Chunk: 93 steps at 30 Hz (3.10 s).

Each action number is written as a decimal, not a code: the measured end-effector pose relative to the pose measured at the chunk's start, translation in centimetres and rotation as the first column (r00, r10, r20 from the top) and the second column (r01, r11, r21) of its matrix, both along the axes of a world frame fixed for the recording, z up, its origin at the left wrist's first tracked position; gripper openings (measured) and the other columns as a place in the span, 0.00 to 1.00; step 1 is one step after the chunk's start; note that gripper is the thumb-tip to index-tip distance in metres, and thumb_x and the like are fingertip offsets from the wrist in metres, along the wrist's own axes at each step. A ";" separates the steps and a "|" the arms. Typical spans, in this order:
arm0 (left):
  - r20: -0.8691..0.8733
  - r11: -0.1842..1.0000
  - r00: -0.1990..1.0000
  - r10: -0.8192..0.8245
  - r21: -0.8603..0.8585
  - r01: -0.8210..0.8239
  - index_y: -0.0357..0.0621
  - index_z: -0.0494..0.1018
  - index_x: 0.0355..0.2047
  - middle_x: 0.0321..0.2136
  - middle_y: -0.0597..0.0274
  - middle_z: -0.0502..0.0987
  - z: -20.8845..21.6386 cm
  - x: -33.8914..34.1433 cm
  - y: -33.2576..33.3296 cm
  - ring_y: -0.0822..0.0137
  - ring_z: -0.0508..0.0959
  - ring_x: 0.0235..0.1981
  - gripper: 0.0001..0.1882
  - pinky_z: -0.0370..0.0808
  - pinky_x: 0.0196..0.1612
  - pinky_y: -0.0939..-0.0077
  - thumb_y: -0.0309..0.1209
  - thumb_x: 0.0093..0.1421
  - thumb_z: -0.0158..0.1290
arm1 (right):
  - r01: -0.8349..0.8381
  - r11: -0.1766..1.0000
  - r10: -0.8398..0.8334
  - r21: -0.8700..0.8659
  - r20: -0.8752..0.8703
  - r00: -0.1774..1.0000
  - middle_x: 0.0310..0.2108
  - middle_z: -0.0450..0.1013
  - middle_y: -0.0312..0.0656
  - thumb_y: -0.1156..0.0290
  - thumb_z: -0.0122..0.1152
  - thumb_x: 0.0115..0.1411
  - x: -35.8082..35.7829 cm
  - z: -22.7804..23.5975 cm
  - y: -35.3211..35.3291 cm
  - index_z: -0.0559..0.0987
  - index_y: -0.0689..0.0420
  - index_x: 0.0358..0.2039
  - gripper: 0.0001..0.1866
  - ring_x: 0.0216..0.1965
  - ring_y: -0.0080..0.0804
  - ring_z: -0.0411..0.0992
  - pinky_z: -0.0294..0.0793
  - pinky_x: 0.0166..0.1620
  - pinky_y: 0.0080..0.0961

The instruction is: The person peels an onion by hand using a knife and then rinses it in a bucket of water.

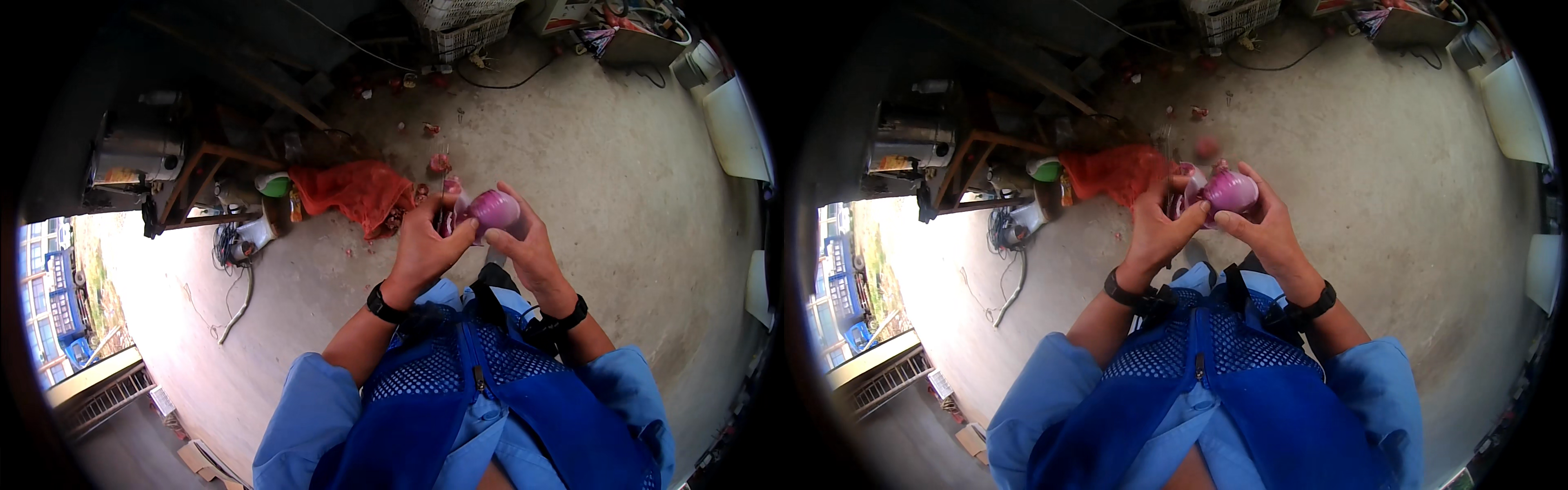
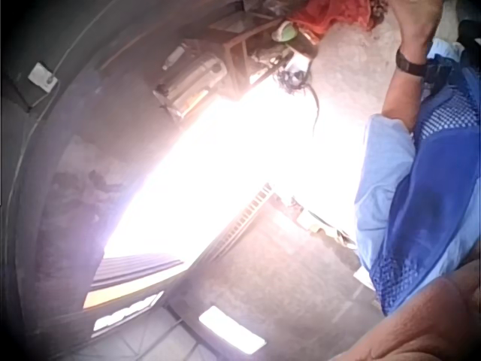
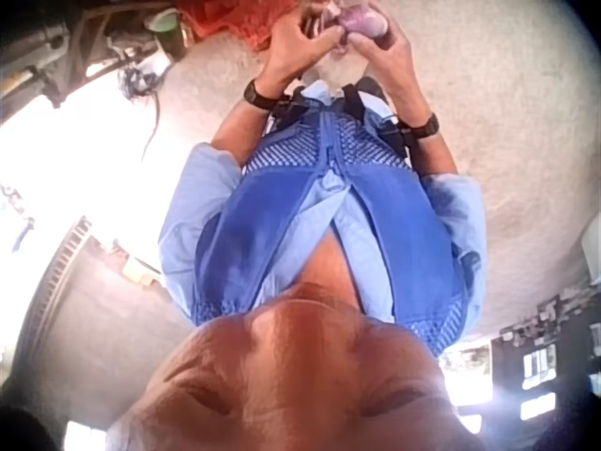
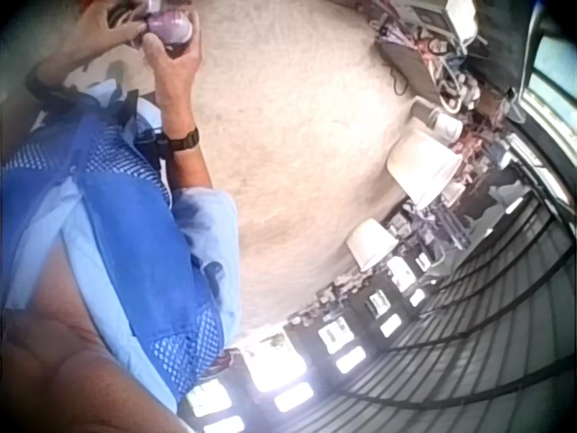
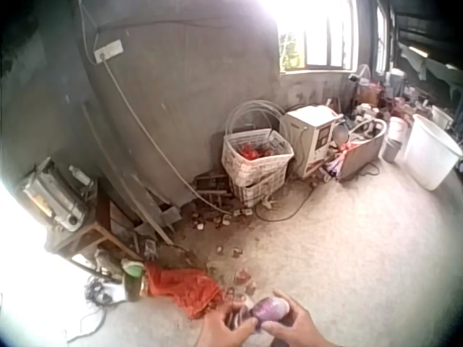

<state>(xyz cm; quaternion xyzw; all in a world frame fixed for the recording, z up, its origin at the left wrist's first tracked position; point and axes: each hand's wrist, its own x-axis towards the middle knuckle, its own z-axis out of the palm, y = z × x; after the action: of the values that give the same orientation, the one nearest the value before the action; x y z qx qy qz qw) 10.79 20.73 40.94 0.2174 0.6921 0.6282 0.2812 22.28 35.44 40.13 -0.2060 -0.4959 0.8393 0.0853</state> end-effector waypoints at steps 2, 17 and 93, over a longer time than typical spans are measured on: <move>-0.020 0.998 0.999 -0.032 -0.057 0.031 0.34 0.75 0.41 0.33 0.64 0.78 1.0 0.1 0.2 0.79 0.75 0.33 0.15 0.74 0.36 0.82 0.28 0.55 0.62 | 0.027 1.000 -0.027 -0.008 -0.005 1.000 0.59 0.66 0.50 0.69 0.73 0.55 -0.1 -0.4 0.0 0.54 0.68 0.68 0.47 0.58 0.34 0.68 0.70 0.60 0.31; 0.061 0.996 0.994 0.087 -0.035 -0.085 0.34 0.75 0.37 0.28 0.66 0.76 0.3 0.2 0.8 0.80 0.73 0.29 0.07 0.74 0.33 0.82 0.23 0.57 0.55 | -0.006 0.996 0.010 0.094 -0.037 0.999 0.57 0.67 0.49 0.71 0.74 0.54 -0.7 -0.1 0.6 0.58 0.67 0.66 0.45 0.57 0.34 0.69 0.70 0.60 0.32; 0.360 0.988 0.930 0.075 0.099 -0.118 0.34 0.69 0.42 0.36 0.58 0.74 -1.1 -0.3 0.3 0.72 0.77 0.33 0.16 0.83 0.29 0.74 0.21 0.51 0.55 | -0.060 0.998 0.062 0.018 -0.094 0.994 0.58 0.68 0.46 0.62 0.74 0.55 -1.2 -1.3 1.2 0.62 0.63 0.64 0.42 0.57 0.32 0.69 0.68 0.61 0.29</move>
<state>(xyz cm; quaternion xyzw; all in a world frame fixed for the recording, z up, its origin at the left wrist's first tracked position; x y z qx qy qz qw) 10.44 21.03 39.83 0.0824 0.6009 0.7104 0.3570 21.03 36.60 38.81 -0.1502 -0.5035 0.8466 0.0845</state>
